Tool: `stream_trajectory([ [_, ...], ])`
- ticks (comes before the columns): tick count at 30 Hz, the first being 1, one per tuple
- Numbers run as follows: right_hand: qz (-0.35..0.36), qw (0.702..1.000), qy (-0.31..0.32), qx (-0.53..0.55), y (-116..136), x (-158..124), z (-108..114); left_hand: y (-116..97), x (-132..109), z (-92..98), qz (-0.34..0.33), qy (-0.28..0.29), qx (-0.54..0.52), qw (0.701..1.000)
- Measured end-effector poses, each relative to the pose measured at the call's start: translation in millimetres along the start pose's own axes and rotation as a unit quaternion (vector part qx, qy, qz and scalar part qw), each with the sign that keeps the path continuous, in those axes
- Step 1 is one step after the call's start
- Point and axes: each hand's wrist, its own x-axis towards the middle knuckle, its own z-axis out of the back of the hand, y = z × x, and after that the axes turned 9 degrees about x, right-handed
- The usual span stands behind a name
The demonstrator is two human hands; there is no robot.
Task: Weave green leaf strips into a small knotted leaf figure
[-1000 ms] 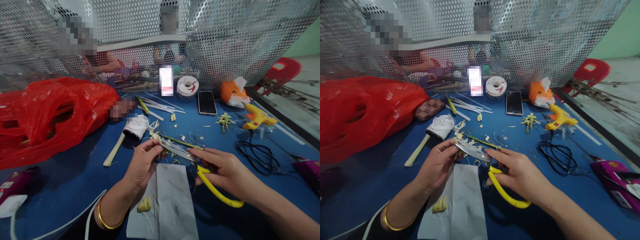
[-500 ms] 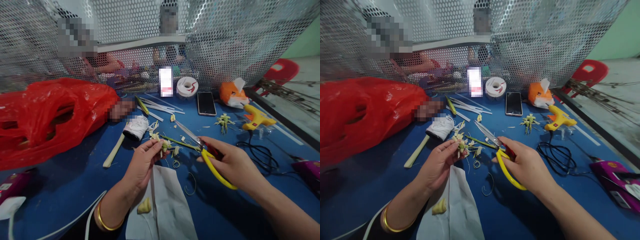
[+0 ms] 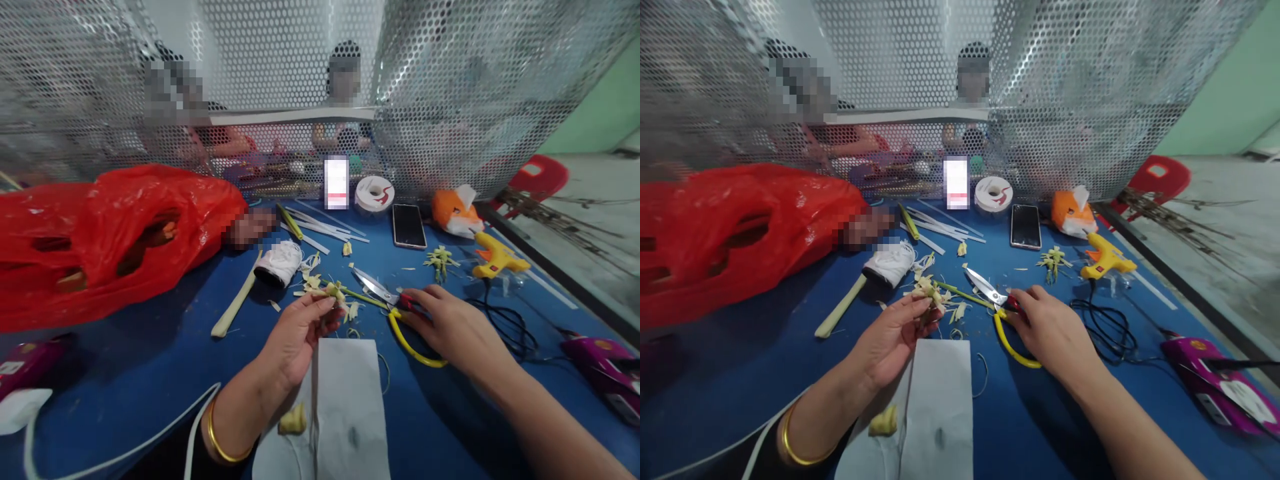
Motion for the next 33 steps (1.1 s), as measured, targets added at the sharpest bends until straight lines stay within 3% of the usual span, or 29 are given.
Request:
stream_trajectory([
  [3, 0.005, 0.987, -0.091, 0.136, 10.0, 1.3, 4.6, 3.1, -2.0, -2.0, -0.011, 0.01, 0.001, 1.0],
  [5, -0.005, 0.95, -0.114, 0.291, 24.9, 3.0, 4.3, 5.8, -4.4, -4.1, -0.018, 0.023, 0.01, 1.0],
  [8, -0.068, 0.861, -0.072, 0.498, 54.0, 6.5, -1.3, 11.0, -8.1, -6.4, -0.028, 0.044, 0.034, 0.998],
  [10, -0.096, 0.808, -0.039, 0.58, 71.4, 8.7, -5.9, 14.5, -9.5, -6.8, -0.034, 0.062, 0.058, 0.996],
  [14, -0.113, 0.762, -0.044, 0.637, 89.6, 10.4, -11.4, 18.0, -9.5, -6.6, -0.054, 0.086, 0.084, 0.991],
  [16, -0.117, 0.755, -0.054, 0.643, 91.0, 10.0, -11.5, 18.1, -8.9, -6.3, -0.062, 0.088, 0.089, 0.99],
  [19, -0.115, 0.776, -0.058, 0.617, 87.7, 10.2, -8.2, 18.3, -7.8, -5.5, -0.06, 0.084, 0.104, 0.989],
  [24, -0.108, 0.817, 0.026, 0.566, 78.2, 14.1, -0.9, 22.5, -6.0, -4.7, -0.042, 0.082, 0.128, 0.987],
  [27, -0.118, 0.807, 0.041, 0.578, 76.8, 14.5, -1.3, 24.2, -5.5, -4.7, -0.037, 0.078, 0.128, 0.988],
  [33, -0.116, 0.779, 0.005, 0.616, 80.0, 11.4, -5.0, 21.3, -6.6, -4.9, -0.049, 0.084, 0.124, 0.988],
])
